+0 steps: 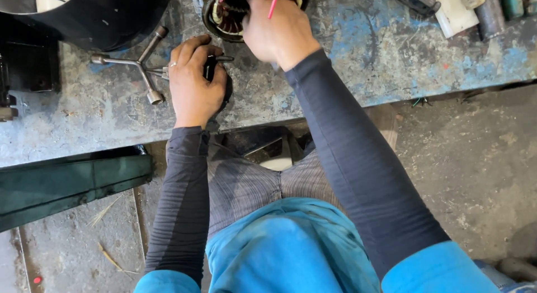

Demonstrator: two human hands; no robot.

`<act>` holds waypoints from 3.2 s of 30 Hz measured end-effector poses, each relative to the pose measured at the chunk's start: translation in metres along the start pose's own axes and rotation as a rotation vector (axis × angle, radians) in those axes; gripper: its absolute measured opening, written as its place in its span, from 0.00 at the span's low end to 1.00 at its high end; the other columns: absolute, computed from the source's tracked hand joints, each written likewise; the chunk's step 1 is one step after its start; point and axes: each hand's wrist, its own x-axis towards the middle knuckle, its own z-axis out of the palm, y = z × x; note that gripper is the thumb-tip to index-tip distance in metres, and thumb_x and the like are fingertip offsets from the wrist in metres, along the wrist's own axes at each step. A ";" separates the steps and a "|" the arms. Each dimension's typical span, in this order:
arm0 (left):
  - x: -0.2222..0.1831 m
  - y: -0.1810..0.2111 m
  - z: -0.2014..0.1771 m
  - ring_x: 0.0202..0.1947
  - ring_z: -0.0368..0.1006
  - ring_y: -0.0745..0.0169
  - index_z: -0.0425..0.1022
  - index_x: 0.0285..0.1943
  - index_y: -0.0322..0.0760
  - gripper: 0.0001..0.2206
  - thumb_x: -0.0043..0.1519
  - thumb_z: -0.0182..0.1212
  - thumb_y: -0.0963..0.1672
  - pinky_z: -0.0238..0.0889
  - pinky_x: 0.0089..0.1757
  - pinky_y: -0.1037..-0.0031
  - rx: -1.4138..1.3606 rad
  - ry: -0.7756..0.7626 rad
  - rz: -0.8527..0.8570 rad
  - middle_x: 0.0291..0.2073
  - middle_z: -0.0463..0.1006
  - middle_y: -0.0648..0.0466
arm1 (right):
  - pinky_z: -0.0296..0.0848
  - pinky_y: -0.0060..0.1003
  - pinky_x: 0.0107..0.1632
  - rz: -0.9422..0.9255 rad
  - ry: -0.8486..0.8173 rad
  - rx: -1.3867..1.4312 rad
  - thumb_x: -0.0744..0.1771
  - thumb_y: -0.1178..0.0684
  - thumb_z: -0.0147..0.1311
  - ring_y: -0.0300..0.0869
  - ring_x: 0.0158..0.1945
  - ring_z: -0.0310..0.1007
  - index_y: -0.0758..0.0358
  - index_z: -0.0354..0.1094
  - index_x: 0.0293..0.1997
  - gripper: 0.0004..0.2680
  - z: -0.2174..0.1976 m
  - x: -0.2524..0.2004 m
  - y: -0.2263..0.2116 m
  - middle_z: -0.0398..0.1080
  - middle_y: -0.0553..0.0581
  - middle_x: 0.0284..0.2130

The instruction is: Inspecting and adjusting the copper windings of an electric motor stator using a screwdriver on a workbench.

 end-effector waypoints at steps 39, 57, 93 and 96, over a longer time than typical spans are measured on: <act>-0.004 -0.017 0.015 0.61 0.73 0.48 0.83 0.45 0.47 0.11 0.54 0.68 0.43 0.66 0.57 0.56 0.000 0.090 -0.066 0.54 0.81 0.54 | 0.77 0.42 0.26 -0.061 -0.009 0.078 0.69 0.57 0.48 0.49 0.24 0.79 0.71 0.57 0.74 0.22 -0.024 -0.059 -0.027 0.76 0.82 0.44; 0.002 -0.006 0.006 0.62 0.73 0.50 0.83 0.45 0.49 0.10 0.54 0.67 0.44 0.66 0.57 0.58 0.020 0.061 -0.128 0.54 0.81 0.56 | 0.81 0.65 0.42 -0.055 0.286 -0.036 0.71 0.49 0.48 0.68 0.43 0.80 0.47 0.61 0.75 0.20 -0.002 -0.118 0.017 0.74 0.63 0.53; 0.001 -0.007 0.010 0.65 0.71 0.52 0.83 0.46 0.50 0.11 0.55 0.66 0.44 0.64 0.60 0.58 0.024 0.037 -0.171 0.56 0.81 0.57 | 0.81 0.64 0.34 -0.084 0.216 -0.213 0.68 0.52 0.51 0.72 0.33 0.82 0.52 0.69 0.70 0.19 -0.049 -0.109 -0.022 0.76 0.72 0.38; 0.000 -0.005 0.009 0.65 0.71 0.51 0.83 0.46 0.49 0.11 0.54 0.67 0.44 0.65 0.60 0.58 0.022 0.027 -0.181 0.56 0.81 0.56 | 0.82 0.60 0.34 -0.034 0.169 -0.202 0.69 0.51 0.48 0.69 0.33 0.83 0.51 0.68 0.71 0.19 -0.049 -0.117 -0.025 0.77 0.69 0.38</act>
